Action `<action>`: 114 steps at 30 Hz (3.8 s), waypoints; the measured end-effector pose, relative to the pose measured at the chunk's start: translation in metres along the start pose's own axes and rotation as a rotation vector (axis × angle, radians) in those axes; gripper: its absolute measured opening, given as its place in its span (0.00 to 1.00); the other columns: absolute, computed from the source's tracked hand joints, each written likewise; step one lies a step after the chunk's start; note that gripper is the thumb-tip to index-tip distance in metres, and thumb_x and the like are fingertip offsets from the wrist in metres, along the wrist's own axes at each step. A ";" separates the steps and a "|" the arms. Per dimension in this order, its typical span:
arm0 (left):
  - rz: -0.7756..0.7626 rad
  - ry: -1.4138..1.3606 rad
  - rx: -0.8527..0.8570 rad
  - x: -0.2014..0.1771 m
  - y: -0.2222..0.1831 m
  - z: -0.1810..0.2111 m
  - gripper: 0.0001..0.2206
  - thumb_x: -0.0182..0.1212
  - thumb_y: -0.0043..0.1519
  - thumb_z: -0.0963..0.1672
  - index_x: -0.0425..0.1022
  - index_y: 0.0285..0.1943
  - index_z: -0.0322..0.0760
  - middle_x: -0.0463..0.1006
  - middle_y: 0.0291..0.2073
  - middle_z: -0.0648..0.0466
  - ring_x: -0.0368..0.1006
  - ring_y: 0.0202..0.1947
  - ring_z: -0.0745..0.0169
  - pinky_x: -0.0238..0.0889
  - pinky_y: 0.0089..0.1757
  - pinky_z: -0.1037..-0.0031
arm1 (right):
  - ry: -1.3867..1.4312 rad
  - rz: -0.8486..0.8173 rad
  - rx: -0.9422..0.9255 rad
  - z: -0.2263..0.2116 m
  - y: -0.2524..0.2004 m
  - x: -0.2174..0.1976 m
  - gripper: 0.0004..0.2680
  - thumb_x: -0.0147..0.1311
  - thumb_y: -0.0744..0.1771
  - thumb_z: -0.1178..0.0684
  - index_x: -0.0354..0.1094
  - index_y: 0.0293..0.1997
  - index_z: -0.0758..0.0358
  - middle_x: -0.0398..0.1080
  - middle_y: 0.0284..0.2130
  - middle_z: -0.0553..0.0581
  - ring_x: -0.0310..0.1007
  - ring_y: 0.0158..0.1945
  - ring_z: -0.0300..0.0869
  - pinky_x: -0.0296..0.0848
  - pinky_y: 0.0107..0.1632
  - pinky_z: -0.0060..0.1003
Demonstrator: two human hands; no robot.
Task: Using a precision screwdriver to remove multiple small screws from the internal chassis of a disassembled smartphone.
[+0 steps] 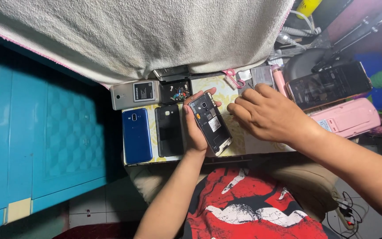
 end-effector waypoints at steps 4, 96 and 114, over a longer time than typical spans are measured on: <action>0.006 -0.005 0.005 0.001 0.000 0.003 0.25 0.30 0.73 0.56 0.64 0.63 0.38 0.74 0.58 0.36 0.79 0.44 0.55 0.69 0.38 0.79 | -0.027 0.011 -0.086 -0.001 -0.003 0.005 0.05 0.46 0.69 0.54 0.66 0.44 0.62 0.67 0.31 0.57 0.67 0.43 0.50 0.66 0.47 0.41; 0.234 -0.378 -0.170 0.038 -0.004 0.023 0.28 0.35 0.68 0.53 0.48 0.80 0.51 0.68 0.58 0.51 0.69 0.48 0.69 0.73 0.48 0.77 | 0.916 0.390 1.085 -0.051 0.018 0.031 0.16 0.70 0.63 0.54 0.55 0.29 0.57 0.82 0.28 0.51 0.84 0.33 0.42 0.73 0.41 0.27; 0.209 -0.441 -0.222 0.034 -0.004 0.011 0.28 0.30 0.70 0.54 0.42 0.83 0.60 0.66 0.55 0.50 0.78 0.39 0.61 0.74 0.40 0.81 | 0.543 0.362 0.628 -0.056 0.028 0.016 0.13 0.69 0.63 0.55 0.60 0.27 0.58 0.69 0.19 0.56 0.73 0.22 0.50 0.71 0.27 0.37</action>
Point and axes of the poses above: each hand's wrist, its own y-axis towards the middle knuckle, its own x-axis out of the palm, z = x × y, the point moved 5 cm from there along y, towards the middle knuckle
